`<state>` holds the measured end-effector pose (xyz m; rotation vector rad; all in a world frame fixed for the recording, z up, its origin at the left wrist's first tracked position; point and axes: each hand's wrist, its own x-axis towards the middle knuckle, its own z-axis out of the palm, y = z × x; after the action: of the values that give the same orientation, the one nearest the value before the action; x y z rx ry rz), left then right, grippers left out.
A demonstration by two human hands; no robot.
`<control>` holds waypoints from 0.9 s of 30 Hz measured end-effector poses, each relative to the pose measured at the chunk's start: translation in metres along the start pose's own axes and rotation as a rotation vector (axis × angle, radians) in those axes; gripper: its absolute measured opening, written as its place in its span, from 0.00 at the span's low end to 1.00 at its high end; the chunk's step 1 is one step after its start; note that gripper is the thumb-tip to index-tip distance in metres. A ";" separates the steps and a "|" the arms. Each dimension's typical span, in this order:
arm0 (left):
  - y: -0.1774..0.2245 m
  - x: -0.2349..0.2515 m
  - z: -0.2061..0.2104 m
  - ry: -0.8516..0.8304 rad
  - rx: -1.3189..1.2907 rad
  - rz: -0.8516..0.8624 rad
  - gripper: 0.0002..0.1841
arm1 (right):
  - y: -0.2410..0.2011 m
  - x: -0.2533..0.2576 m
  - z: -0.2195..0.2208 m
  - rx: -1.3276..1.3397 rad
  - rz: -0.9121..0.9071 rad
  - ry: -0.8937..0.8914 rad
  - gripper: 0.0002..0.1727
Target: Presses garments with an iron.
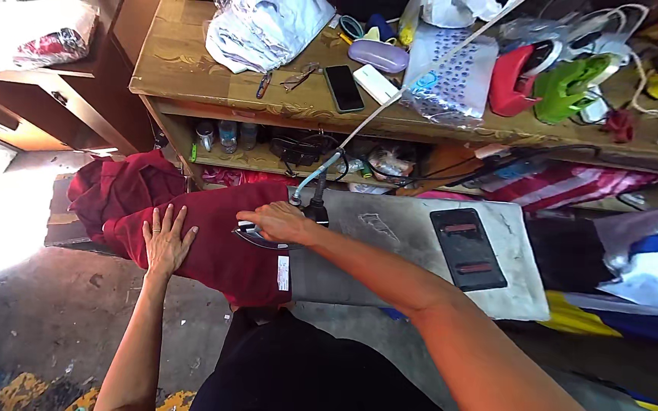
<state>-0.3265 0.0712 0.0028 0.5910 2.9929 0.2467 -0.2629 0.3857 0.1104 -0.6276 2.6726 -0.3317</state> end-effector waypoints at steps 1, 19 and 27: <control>-0.001 0.000 0.000 0.001 -0.002 0.000 0.39 | -0.002 0.007 -0.003 0.019 0.056 0.023 0.27; -0.005 -0.001 -0.001 0.013 -0.041 0.008 0.40 | 0.089 -0.110 0.006 0.222 0.743 0.245 0.31; 0.005 -0.012 -0.019 0.069 -0.085 0.101 0.41 | 0.151 -0.221 0.045 0.308 1.070 0.447 0.29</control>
<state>-0.3153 0.0682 0.0227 0.7400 3.0034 0.4063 -0.1177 0.6145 0.0904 1.0559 2.8017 -0.5727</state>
